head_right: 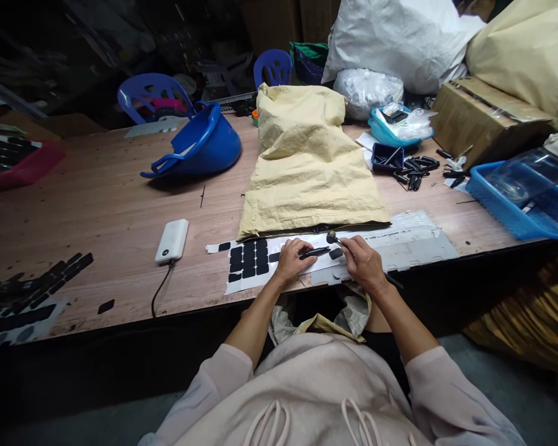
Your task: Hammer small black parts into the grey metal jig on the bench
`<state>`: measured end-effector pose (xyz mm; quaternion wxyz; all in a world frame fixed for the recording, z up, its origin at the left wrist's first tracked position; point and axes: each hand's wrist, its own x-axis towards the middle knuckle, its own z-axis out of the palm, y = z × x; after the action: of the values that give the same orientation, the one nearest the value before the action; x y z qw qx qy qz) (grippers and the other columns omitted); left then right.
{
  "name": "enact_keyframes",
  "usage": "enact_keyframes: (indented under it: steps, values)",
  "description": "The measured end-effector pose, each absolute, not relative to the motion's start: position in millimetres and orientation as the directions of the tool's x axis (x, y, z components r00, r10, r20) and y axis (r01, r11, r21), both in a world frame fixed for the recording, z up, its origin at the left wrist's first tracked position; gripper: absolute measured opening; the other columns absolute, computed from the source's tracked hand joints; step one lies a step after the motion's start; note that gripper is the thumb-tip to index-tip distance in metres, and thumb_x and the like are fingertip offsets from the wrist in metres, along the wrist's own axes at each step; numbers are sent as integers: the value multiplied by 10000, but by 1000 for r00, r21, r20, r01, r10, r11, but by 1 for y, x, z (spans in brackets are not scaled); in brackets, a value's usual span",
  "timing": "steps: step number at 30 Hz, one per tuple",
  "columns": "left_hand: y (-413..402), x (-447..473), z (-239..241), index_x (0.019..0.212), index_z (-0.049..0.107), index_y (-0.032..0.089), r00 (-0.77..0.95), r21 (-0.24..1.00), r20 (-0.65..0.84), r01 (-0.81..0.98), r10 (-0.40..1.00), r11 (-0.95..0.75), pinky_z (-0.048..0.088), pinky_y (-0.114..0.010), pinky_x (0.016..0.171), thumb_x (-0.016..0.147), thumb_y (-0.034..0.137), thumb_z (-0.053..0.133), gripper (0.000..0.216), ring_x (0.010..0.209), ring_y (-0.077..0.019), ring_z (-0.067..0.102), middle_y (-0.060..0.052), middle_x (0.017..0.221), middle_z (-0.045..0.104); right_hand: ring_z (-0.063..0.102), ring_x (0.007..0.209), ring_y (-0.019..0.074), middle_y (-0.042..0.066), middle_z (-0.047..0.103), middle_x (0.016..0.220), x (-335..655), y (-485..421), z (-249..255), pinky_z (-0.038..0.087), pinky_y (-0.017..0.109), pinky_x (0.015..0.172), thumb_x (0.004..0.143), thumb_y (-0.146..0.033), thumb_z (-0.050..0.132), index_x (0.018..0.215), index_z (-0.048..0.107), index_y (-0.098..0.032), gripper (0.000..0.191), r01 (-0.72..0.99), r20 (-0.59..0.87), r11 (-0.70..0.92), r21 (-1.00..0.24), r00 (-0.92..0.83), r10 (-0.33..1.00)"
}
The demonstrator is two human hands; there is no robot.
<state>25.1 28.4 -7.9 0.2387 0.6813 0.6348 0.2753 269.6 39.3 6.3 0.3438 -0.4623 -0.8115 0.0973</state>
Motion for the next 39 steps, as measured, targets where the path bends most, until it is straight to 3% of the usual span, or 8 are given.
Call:
enact_keyframes:
  steps: [6,12,18,23,30,35,39]
  values:
    - [28,27,-9,941,766,247,28,679,74,731,997,-71,456,-383,922,819,303,851,158,985,-234,589,-22,940,713,689,912,195,61,704,996,245,31,6,566,317,836,1059,-298,492,1263,701,-255,295,598,466,588,-544,-368,805]
    - [28,28,-7,935,768,261,11,686,53,727,999,-45,456,-398,947,820,285,855,146,1013,-244,589,-21,953,726,669,870,199,57,689,973,239,27,6,548,312,773,1045,-246,488,1348,674,-270,356,615,422,608,-502,-440,793]
    - [28,28,-5,933,769,249,30,685,39,726,999,-49,451,-397,958,828,284,852,138,1031,-241,594,-20,973,731,679,937,202,67,687,1026,235,21,17,560,309,835,1044,-209,473,1439,630,-294,434,599,458,642,-479,-453,765]
    - [28,29,-5,903,768,258,15,680,47,732,999,-43,449,-399,943,830,298,845,113,1018,-246,590,-21,947,723,660,832,175,54,689,987,235,19,14,516,263,712,1036,-198,478,1362,694,-280,399,670,353,624,-402,-516,781]
    - [28,29,-5,899,770,262,11,696,46,717,999,-40,459,-408,959,811,255,845,116,1035,-251,597,-16,962,741,677,912,189,61,689,1008,244,25,17,536,285,795,1055,-247,469,1383,675,-278,389,647,456,590,-483,-389,801]
    - [29,29,-6,901,779,253,2,694,48,720,999,-35,464,-406,960,793,249,851,129,1022,-250,603,-24,950,739,669,833,178,49,695,968,249,24,10,518,276,731,1046,-240,482,1323,706,-270,358,681,401,582,-444,-430,809]
    - [28,29,-6,918,783,253,12,695,65,717,998,-54,467,-404,967,795,250,834,133,1031,-253,601,-23,958,740,682,879,186,52,706,997,257,34,11,533,287,754,1041,-234,482,1338,693,-276,367,697,463,558,-451,-352,813]
